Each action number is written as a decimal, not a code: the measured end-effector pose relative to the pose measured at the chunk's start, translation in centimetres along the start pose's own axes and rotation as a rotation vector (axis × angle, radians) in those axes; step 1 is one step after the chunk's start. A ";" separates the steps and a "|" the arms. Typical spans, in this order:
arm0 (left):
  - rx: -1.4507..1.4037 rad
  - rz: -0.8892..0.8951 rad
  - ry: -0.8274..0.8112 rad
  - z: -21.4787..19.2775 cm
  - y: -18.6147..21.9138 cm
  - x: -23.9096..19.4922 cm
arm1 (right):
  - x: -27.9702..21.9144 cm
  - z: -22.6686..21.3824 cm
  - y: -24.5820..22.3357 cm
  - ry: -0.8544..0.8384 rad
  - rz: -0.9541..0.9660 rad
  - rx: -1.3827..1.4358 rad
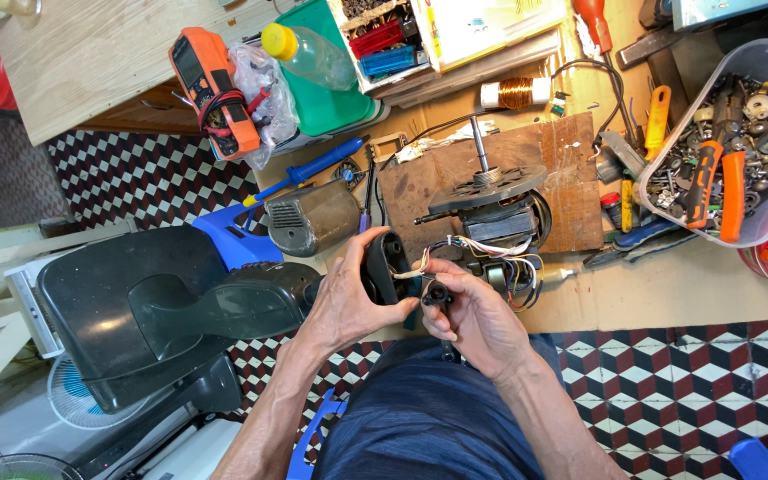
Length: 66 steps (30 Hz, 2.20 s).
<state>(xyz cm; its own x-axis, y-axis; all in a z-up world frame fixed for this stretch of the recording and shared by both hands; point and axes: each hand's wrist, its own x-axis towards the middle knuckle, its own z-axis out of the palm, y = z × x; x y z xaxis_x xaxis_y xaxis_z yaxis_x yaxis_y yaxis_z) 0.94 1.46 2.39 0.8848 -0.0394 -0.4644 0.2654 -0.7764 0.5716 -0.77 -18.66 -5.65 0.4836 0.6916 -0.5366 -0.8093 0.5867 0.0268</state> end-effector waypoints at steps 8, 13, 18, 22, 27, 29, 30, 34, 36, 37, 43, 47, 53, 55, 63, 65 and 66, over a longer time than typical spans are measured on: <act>-0.008 -0.101 -0.047 0.4 0.3 0.1 | -0.6 0.1 0.3 0.015 -0.061 -0.032; -0.013 -0.061 -0.043 1.2 0.1 0.0 | -1.7 0.2 1.0 0.080 -0.134 0.005; -0.013 -0.020 -0.044 1.8 -0.2 -0.2 | -2.3 0.5 1.3 0.091 -0.209 -0.041; -0.050 -0.013 -0.053 1.9 -0.3 -0.4 | -3.2 0.9 1.0 0.168 -0.220 -0.080; -0.024 -0.034 -0.074 1.8 -0.2 -0.5 | -4.3 1.4 0.5 0.248 -0.224 -0.182; -0.043 -0.035 -0.065 1.8 -0.2 -0.5 | -4.4 1.4 0.5 0.230 -0.242 -0.240; -0.053 -0.036 -0.061 1.9 -0.2 -0.5 | -4.5 1.4 0.6 0.221 -0.250 -0.268; -0.035 -0.001 -0.041 2.1 -0.5 -0.7 | -4.9 0.6 1.3 0.239 -0.395 -0.476; -0.031 -0.020 -0.066 2.1 -0.6 -0.7 | -4.7 0.1 1.7 0.202 -0.535 -0.596; -0.025 -0.001 -0.059 2.1 -0.6 -0.8 | -4.6 -0.3 1.9 0.203 -0.529 -0.553; -0.036 0.000 -0.073 2.2 -0.6 -1.1 | -4.0 -1.8 2.1 0.163 -0.455 -0.262; -0.034 0.046 -0.045 1.8 -0.4 -1.4 | -3.8 -1.5 2.5 0.124 -0.477 -0.189; -0.022 -0.009 -0.088 1.4 0.1 -1.5 | -4.0 -0.3 2.8 0.224 -0.539 -0.348; -0.033 -0.040 -0.110 1.3 0.4 -1.6 | -4.0 -0.1 2.8 0.254 -0.541 -0.397; -0.048 0.033 -0.017 1.5 0.7 -2.0 | -2.8 0.5 2.9 0.117 -0.457 -0.300; -0.039 -0.024 -0.058 1.4 0.5 -1.6 | -2.2 0.6 2.7 0.078 -0.425 -0.209; -0.036 -0.051 -0.079 1.4 0.4 -1.4 | -1.8 0.7 2.6 0.059 -0.409 -0.164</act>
<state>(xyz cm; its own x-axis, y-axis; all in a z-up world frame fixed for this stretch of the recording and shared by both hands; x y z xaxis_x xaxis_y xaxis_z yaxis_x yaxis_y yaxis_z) -0.73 0.30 2.33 0.8369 -0.0510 -0.5450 0.3247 -0.7554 0.5692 -3.55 -18.12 -4.03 0.7592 0.3878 -0.5227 -0.5995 0.7293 -0.3297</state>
